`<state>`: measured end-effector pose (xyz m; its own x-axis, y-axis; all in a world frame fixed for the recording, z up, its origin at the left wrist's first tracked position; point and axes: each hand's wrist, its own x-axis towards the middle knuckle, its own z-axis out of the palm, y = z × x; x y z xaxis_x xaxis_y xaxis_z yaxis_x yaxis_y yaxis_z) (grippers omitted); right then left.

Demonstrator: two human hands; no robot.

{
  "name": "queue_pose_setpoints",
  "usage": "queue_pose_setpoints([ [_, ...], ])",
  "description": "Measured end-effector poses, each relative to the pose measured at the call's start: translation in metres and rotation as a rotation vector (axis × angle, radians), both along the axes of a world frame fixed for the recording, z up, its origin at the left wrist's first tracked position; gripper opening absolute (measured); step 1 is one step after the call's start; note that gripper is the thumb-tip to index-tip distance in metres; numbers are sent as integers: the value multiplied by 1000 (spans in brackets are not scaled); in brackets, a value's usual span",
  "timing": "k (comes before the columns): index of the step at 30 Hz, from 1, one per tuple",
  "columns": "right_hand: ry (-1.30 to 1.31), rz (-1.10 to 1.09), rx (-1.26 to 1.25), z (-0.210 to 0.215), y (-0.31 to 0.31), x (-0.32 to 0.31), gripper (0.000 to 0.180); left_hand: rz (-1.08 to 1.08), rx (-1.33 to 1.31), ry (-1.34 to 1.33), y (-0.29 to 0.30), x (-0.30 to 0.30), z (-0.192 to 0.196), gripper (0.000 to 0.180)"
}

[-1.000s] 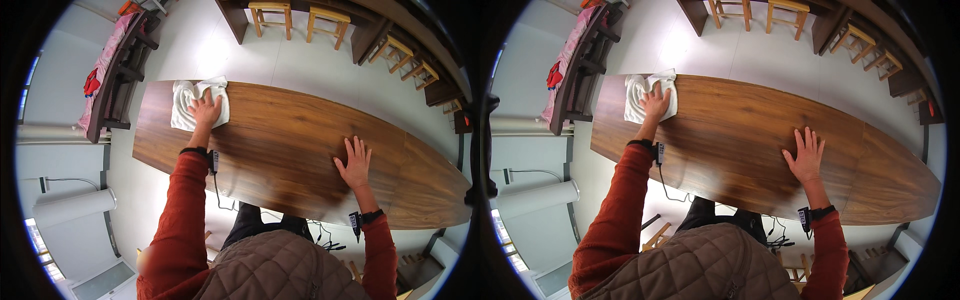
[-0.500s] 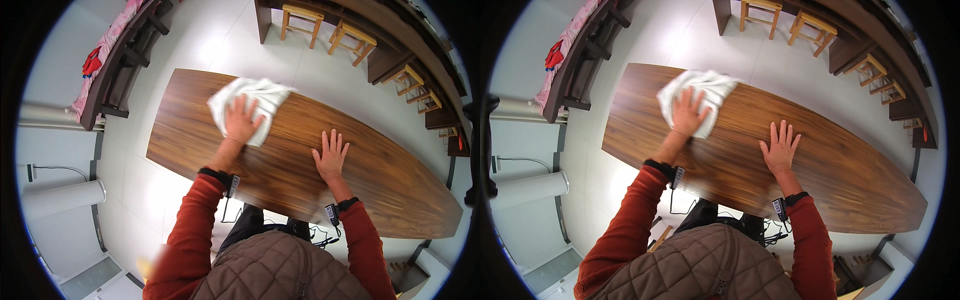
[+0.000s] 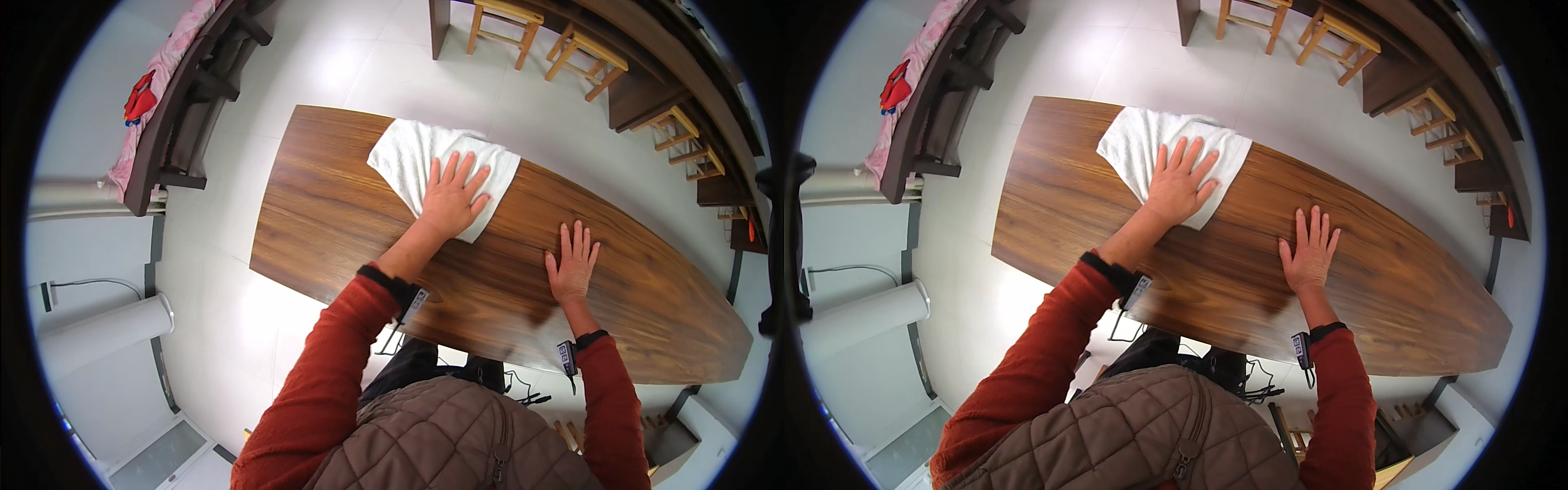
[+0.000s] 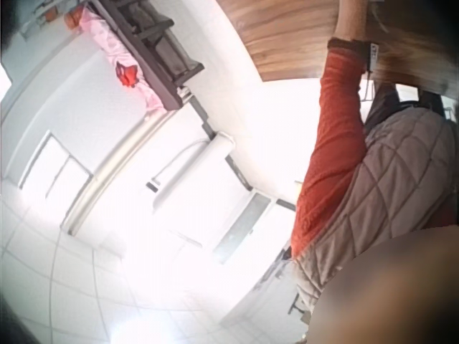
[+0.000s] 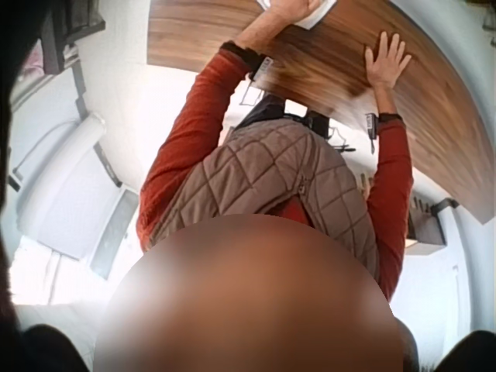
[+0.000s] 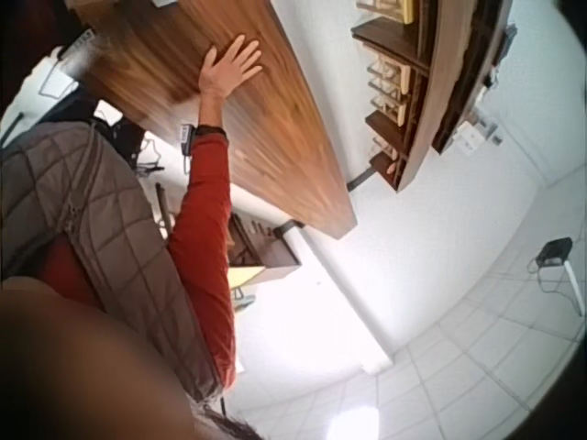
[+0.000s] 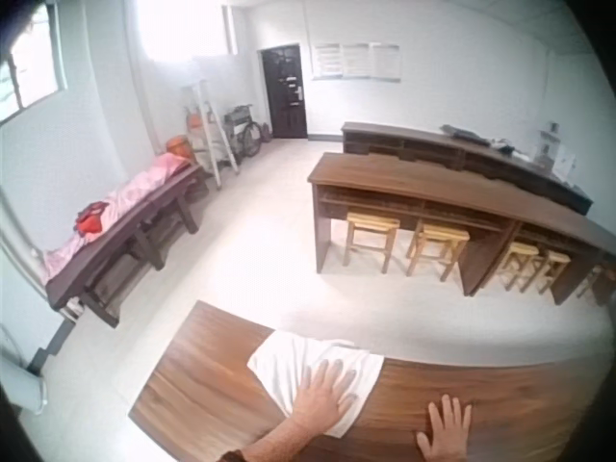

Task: The person wipes a large wooden table with a white cloth, moving systematically across the surface and along the edges. The person uses both hands to stabilize and wipe the table, covering the entire top area.

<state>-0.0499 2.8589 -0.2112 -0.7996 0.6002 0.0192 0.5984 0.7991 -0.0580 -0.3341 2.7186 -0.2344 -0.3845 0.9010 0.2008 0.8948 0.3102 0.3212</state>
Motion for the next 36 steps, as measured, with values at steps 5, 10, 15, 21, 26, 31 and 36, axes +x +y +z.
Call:
queue_pose_setpoints([
  [5,-14,-8,-7,3,1,1,66,278,-209,145,-87,-59,10,61],
  [10,-21,-4,3,1,0,2,67,665,-424,172,-117,-164,11,70],
  [15,-14,4,6,0,-1,3,66,769,-224,35,-79,-216,-2,57],
  [21,-43,10,45,-2,0,3,65,286,-193,189,-81,-125,-3,52],
  [26,4,26,51,-5,1,4,65,423,-241,149,-145,-121,9,57],
  [31,-6,28,45,-4,2,4,65,588,-416,154,-135,-218,0,76],
  [36,-11,38,49,-2,2,5,65,633,-393,103,-112,-259,5,63],
])
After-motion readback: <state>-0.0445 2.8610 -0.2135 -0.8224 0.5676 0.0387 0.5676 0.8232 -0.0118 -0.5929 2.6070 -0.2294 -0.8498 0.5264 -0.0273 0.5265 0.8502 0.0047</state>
